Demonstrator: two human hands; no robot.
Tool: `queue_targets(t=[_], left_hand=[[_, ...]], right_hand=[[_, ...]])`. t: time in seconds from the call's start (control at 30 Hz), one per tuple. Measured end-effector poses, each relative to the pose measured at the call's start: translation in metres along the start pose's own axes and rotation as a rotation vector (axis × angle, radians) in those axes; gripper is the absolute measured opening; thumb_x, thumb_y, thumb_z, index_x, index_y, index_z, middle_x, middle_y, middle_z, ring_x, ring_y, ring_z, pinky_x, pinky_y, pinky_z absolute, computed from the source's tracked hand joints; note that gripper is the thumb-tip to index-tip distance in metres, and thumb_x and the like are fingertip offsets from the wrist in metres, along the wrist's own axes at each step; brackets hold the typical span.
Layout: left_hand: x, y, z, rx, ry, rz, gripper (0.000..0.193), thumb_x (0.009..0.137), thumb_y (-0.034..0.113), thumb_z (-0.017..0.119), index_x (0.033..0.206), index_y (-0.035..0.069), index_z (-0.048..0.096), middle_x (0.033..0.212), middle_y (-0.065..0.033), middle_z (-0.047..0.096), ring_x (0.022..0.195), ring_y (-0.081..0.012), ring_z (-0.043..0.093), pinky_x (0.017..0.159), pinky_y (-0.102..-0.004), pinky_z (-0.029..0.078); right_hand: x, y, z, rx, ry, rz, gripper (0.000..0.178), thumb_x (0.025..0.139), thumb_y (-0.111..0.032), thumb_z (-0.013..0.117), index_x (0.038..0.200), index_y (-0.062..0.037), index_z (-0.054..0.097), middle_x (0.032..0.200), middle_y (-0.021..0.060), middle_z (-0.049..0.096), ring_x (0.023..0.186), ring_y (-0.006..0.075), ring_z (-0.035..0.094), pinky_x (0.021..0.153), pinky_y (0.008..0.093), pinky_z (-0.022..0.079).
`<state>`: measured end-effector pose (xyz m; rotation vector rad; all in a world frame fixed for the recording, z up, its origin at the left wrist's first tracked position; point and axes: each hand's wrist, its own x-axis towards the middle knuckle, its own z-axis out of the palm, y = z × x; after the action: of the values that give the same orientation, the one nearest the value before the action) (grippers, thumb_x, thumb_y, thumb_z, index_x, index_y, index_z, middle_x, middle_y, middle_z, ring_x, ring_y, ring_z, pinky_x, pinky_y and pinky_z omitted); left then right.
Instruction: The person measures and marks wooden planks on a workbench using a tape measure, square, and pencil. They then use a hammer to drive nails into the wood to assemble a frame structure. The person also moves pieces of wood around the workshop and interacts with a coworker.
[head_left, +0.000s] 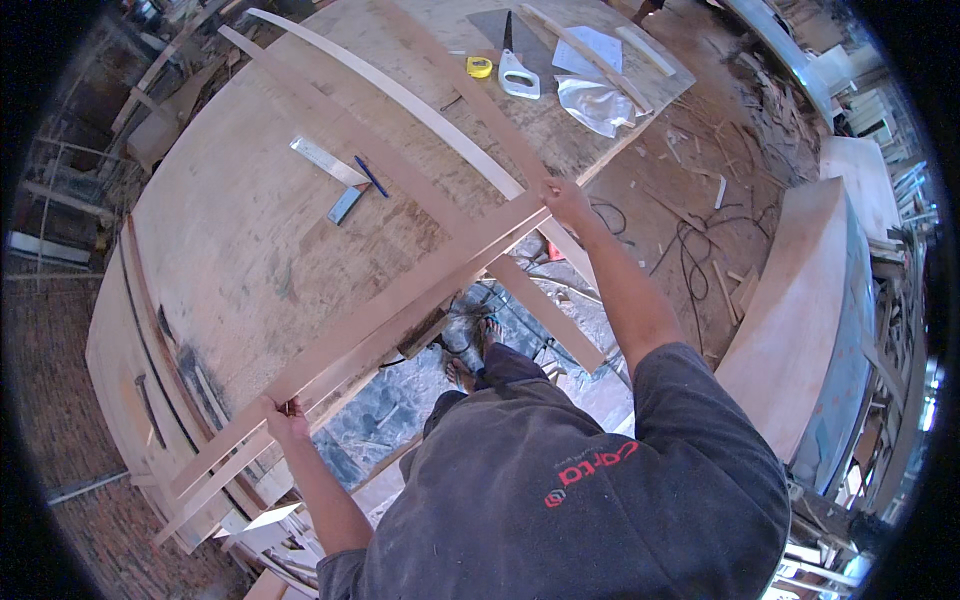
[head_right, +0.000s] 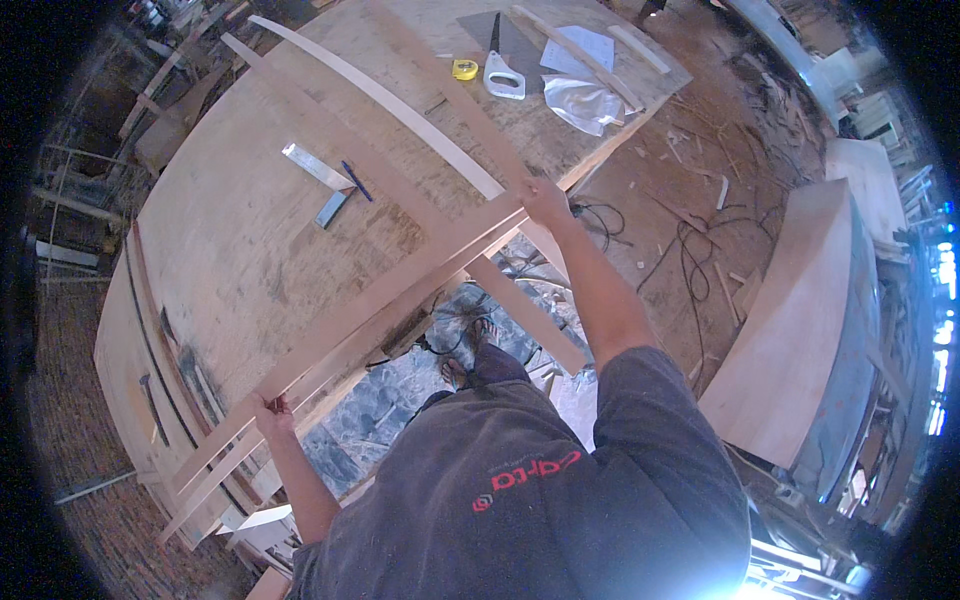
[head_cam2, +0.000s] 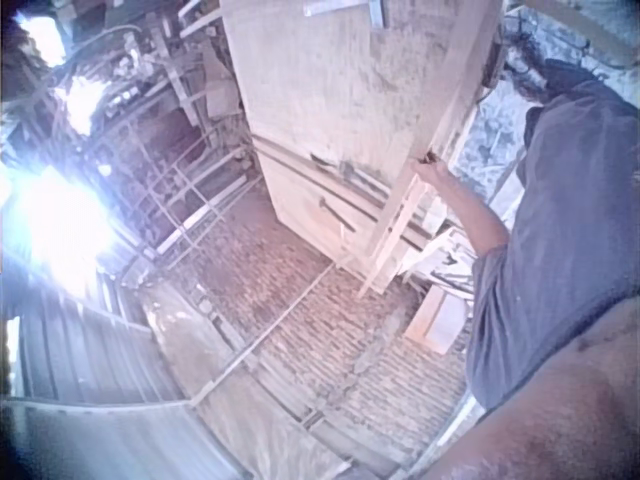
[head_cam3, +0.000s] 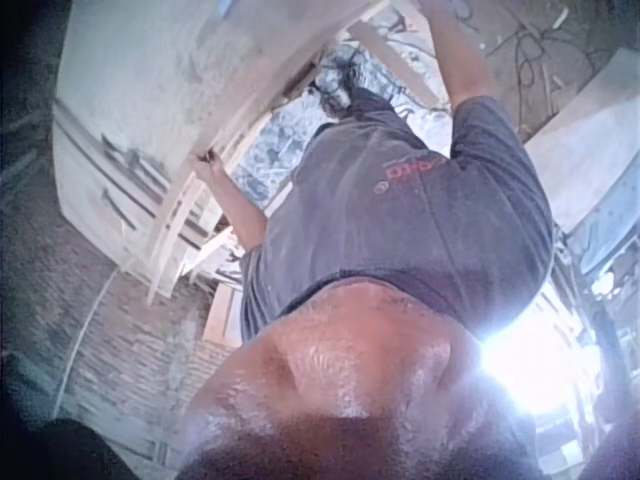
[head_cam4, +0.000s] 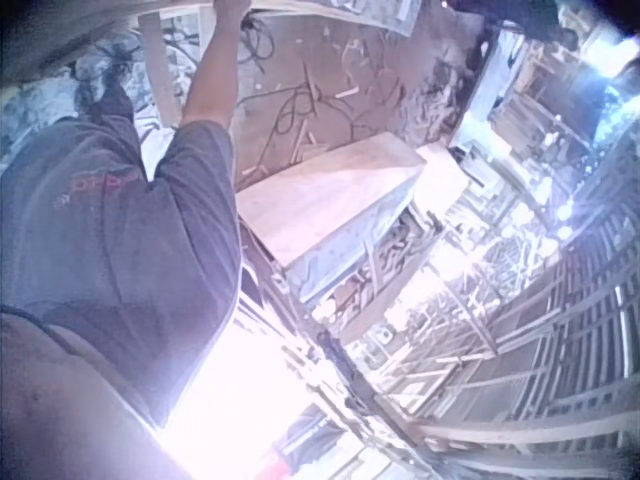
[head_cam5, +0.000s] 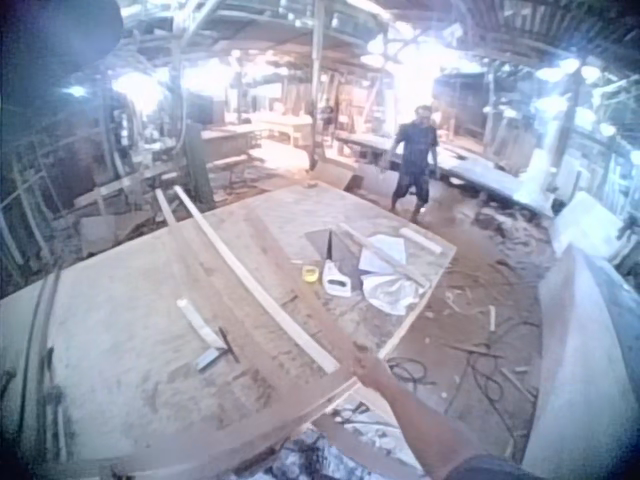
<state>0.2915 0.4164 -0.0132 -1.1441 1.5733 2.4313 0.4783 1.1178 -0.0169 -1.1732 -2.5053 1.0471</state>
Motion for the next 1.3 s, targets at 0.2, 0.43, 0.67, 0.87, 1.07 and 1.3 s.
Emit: queue_targets(t=[0.2,0.43,0.67,0.87,1.07,1.3], left_hand=[[0.006,-0.004,-0.019,-0.032,0.013,0.020,0.034,0.098,0.036,0.065,0.110,0.004,0.064,0.098,-0.0080,0.067,0.088,-0.0211,0.064,0.076,-0.0360,0.058],[0.011,0.045,-0.044,-0.147,0.144,0.159,0.028,0.102,0.023,0.056,0.114,-0.001,0.062,0.104,-0.0113,0.069,0.094,-0.0232,0.068,0.079,-0.0366,0.061],[-0.015,0.066,-0.070,-0.260,0.228,0.228,0.033,0.102,0.020,0.051,0.122,-0.006,0.057,0.114,-0.0199,0.066,0.105,-0.0333,0.068,0.092,-0.0448,0.062],[-0.013,0.065,-0.086,-0.283,0.240,0.275,0.035,0.104,0.019,0.047,0.127,-0.007,0.051,0.119,-0.0225,0.063,0.112,-0.0359,0.065,0.095,-0.0474,0.061],[-0.010,0.075,-0.095,-0.278,0.181,0.258,0.039,0.104,0.023,0.053,0.129,-0.006,0.051,0.121,-0.0210,0.062,0.114,-0.0338,0.063,0.100,-0.0458,0.058],[0.016,0.056,-0.075,-0.316,-0.027,0.105,0.037,0.102,0.024,0.059,0.127,-0.003,0.055,0.122,-0.0178,0.062,0.113,-0.0307,0.064,0.096,-0.0425,0.059]], right_hand=[[0.004,-0.005,-0.006,0.074,-0.117,-0.023,0.060,0.081,-0.030,0.080,0.132,-0.0037,0.062,0.128,0.0190,0.067,0.116,0.0312,0.066,0.099,0.0389,0.052],[-0.012,-0.068,-0.027,-0.110,0.084,-0.332,0.062,0.079,-0.037,0.080,0.132,-0.0111,0.063,0.128,0.0171,0.064,0.128,0.0344,0.055,0.112,0.0458,0.038],[-0.018,-0.075,-0.001,-0.528,-0.112,-0.489,0.055,0.082,-0.050,0.073,0.128,-0.0200,0.068,0.146,0.0115,0.049,0.140,0.0320,0.039,0.116,0.0540,0.027],[-0.025,-0.096,0.019,-0.695,-0.170,-0.622,0.053,0.087,-0.043,0.068,0.134,-0.0199,0.063,0.148,0.0131,0.047,0.142,0.0340,0.038,0.118,0.0520,0.027],[-0.057,-0.106,0.071,-0.649,-0.192,-0.587,0.054,0.090,-0.026,0.062,0.142,-0.0138,0.053,0.150,0.0171,0.045,0.142,0.0378,0.038,0.119,0.0479,0.032],[0.004,0.015,0.121,0.040,0.033,-0.346,0.055,0.094,-0.028,0.057,0.146,-0.0128,0.049,0.137,0.0140,0.059,0.127,0.0323,0.056,0.111,0.0444,0.037]])
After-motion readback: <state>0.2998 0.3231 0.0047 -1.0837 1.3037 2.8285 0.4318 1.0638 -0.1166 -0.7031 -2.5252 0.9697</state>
